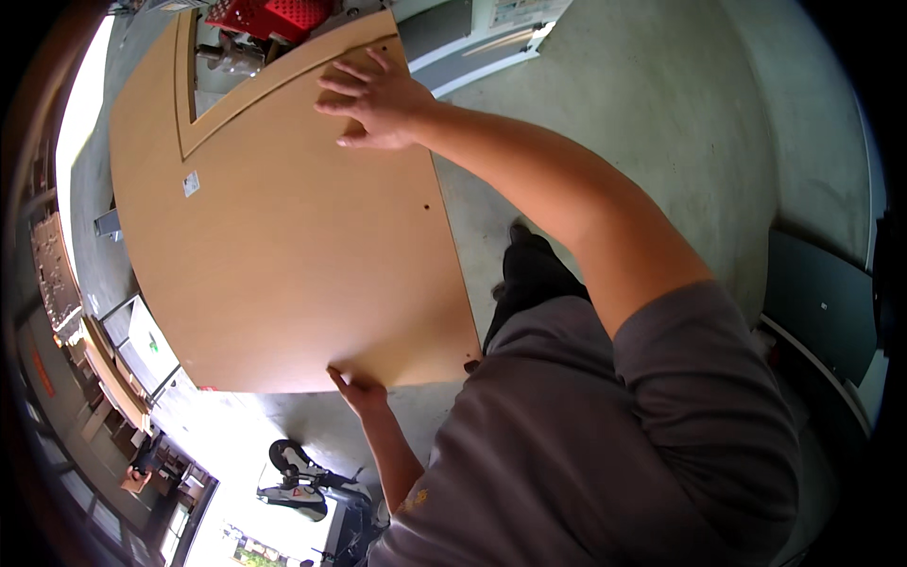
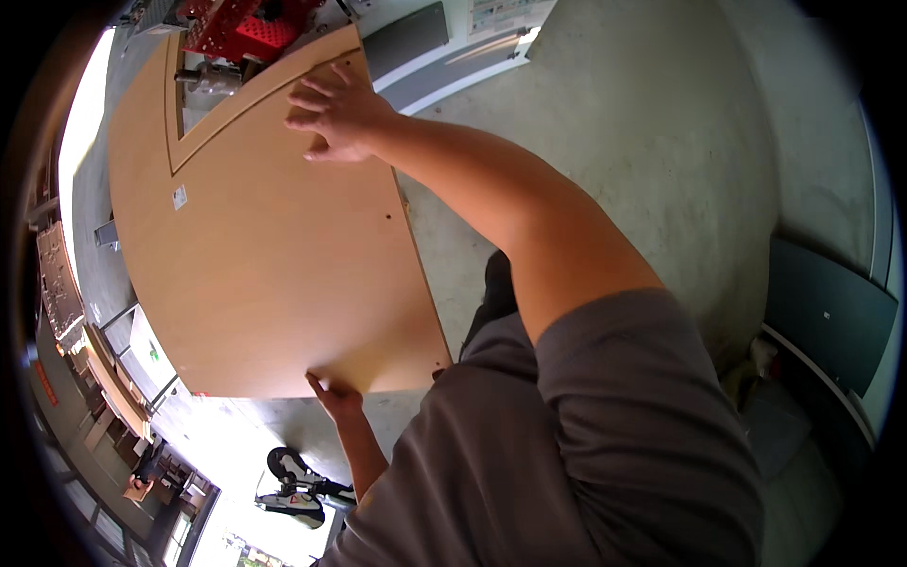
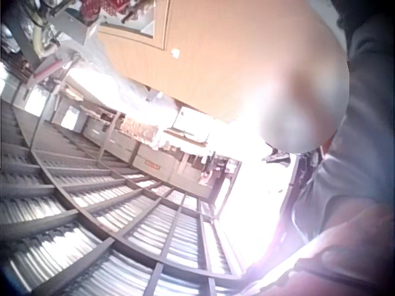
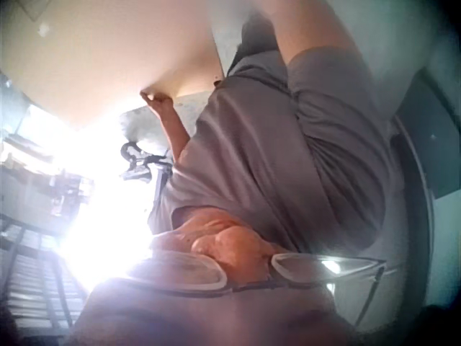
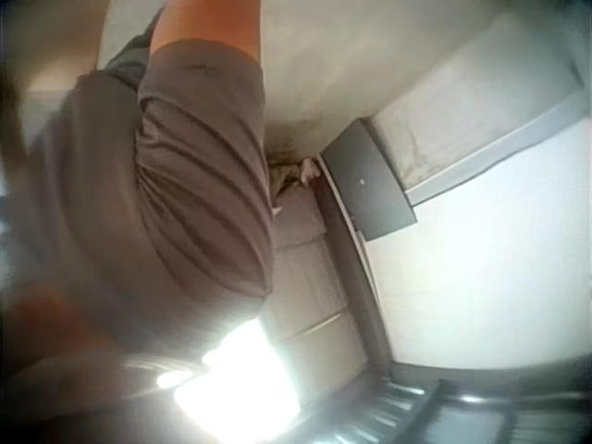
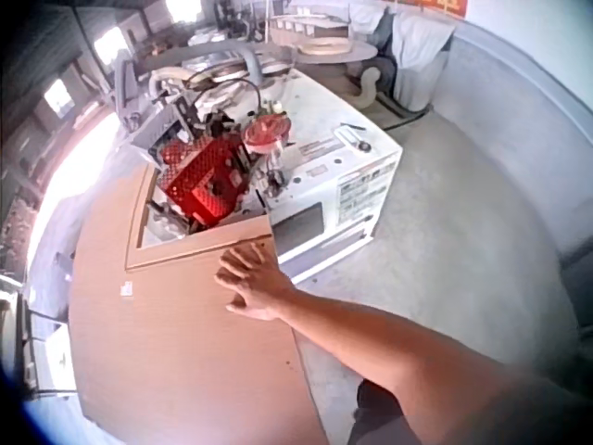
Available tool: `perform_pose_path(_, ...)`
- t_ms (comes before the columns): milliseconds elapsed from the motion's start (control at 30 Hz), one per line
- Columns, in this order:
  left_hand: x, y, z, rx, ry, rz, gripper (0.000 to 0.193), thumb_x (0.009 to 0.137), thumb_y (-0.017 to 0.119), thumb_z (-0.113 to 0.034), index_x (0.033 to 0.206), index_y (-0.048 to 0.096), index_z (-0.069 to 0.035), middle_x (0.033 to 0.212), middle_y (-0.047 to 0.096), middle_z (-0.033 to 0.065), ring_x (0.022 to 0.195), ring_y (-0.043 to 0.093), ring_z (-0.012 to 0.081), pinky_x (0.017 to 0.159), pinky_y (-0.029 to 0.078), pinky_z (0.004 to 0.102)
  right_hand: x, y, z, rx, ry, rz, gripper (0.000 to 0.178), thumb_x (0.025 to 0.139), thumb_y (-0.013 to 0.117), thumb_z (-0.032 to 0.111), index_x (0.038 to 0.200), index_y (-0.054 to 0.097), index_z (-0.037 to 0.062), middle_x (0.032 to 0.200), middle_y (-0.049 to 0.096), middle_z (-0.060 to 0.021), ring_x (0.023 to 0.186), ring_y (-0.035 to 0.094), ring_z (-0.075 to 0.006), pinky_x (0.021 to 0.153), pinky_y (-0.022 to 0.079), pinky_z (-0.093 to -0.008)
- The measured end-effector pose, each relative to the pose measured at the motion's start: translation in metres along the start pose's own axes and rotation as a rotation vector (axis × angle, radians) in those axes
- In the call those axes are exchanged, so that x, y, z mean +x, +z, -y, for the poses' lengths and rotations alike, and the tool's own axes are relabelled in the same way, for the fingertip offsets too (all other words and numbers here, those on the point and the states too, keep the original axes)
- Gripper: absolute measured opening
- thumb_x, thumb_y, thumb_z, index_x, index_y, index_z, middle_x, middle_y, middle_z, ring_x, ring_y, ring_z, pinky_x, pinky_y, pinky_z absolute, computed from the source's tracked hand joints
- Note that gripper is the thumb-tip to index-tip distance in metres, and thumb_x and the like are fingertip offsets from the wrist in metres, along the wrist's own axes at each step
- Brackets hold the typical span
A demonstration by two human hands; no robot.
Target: The person assembles a wooden furniture piece by positioning a large board and attaching smaller wooden strips. They use a heat gun to apply heat along the edges and seams, then press the strips into place. The person repeatedly repositions the board and applies heat to different sections to secure the components.
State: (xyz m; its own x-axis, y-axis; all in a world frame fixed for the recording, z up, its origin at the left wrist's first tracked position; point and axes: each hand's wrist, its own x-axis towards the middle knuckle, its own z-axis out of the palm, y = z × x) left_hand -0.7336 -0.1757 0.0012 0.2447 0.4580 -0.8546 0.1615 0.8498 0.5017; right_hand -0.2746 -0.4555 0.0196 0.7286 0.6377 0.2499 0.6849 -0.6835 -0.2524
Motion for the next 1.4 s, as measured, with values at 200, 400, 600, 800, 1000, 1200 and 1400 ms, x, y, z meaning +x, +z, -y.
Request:
perform_pose_path(200, 0.009, 0.0, -0.011, 0.038, -0.001, -0.03, 0.059, 0.087, 0.066, -0.061, 0.122, 0.063, -0.014, 0.122, 0.065, 0.0016, 0.114, 0.059, 0.023, 0.102, 0.046, 0.0396, 0.002, 0.005, 0.008, -0.029, 0.029, 0.032, 0.06, 0.094, 0.051, 0.06, 0.148, 0.044, 0.0339, 0.161, 0.03, 0.0018, 0.151, 0.02, -0.0214, 0.123, 0.007, -0.0565)
perform_pose_path(400, 0.008, -0.001, -0.019, 0.061, -0.038, -0.066, 0.058, 0.085, 0.068, -0.061, 0.119, 0.064, -0.014, 0.122, 0.066, 0.0022, 0.115, 0.059, 0.0237, 0.102, 0.045, 0.0413, 0.001, 0.014, 0.009, 0.023, 0.05, -0.014, 0.06, 0.091, 0.054, 0.061, 0.144, 0.05, 0.0339, 0.16, 0.032, 0.0029, 0.151, 0.021, -0.0215, 0.122, 0.006, -0.0569)
perform_pose_path(600, 0.004, -0.002, -0.017, 0.039, -0.05, -0.091, 0.057, 0.084, 0.068, -0.062, 0.117, 0.066, -0.015, 0.121, 0.066, 0.0027, 0.111, 0.061, 0.0226, 0.097, 0.049, 0.0394, 0.003, 0.011, 0.011, 0.086, 0.035, -0.006, 0.06, 0.09, 0.057, 0.06, 0.142, 0.052, 0.031, 0.158, 0.036, 0.0018, 0.151, 0.021, -0.0223, 0.122, 0.006, -0.0567)
perform_pose_path(800, 0.013, 0.002, -0.013, -0.006, -0.004, -0.097, 0.057, 0.086, 0.068, -0.06, 0.121, 0.063, -0.015, 0.122, 0.065, 0.0023, 0.112, 0.061, 0.023, 0.097, 0.05, 0.0398, 0.018, 0.025, 0.007, 0.131, -0.003, -0.052, 0.062, 0.087, 0.062, 0.057, 0.14, 0.054, 0.0266, 0.157, 0.038, -0.0046, 0.15, 0.025, -0.0278, 0.12, 0.009, -0.0606)
perform_pose_path(1000, 0.022, 0.007, -0.008, -0.082, 0.039, -0.076, 0.062, 0.089, 0.067, -0.058, 0.132, 0.057, -0.014, 0.132, 0.06, 0.0033, 0.122, 0.055, 0.0246, 0.103, 0.047, 0.0422, 0.032, 0.013, 0.018, 0.064, -0.032, 0.077, 0.064, 0.09, 0.061, 0.055, 0.146, 0.047, 0.0267, 0.158, 0.035, -0.0061, 0.15, 0.024, -0.0295, 0.12, 0.008, -0.0606)
perform_pose_path(1200, 0.026, 0.018, -0.006, -0.096, 0.105, -0.11, 0.063, 0.092, 0.065, -0.055, 0.136, 0.055, -0.012, 0.137, 0.057, 0.0057, 0.126, 0.053, 0.0257, 0.107, 0.044, 0.0415, 0.039, 0.02, 0.026, -0.011, -0.03, 0.152, 0.066, 0.092, 0.057, 0.054, 0.15, 0.041, 0.028, 0.162, 0.027, -0.0055, 0.152, 0.018, -0.0292, 0.121, 0.006, -0.0598)
perform_pose_path(1400, 0.04, 0.018, -0.015, -0.154, 0.086, -0.113, 0.062, 0.09, 0.07, -0.049, 0.138, 0.054, -0.013, 0.142, 0.053, 0.0054, 0.13, 0.049, 0.0259, 0.109, 0.041, 0.0441, 0.05, 0.02, 0.031, -0.054, -0.019, 0.206, 0.066, 0.094, 0.054, 0.054, 0.152, 0.038, 0.028, 0.163, 0.025, -0.0053, 0.152, 0.017, -0.0299, 0.121, 0.005, -0.0582)
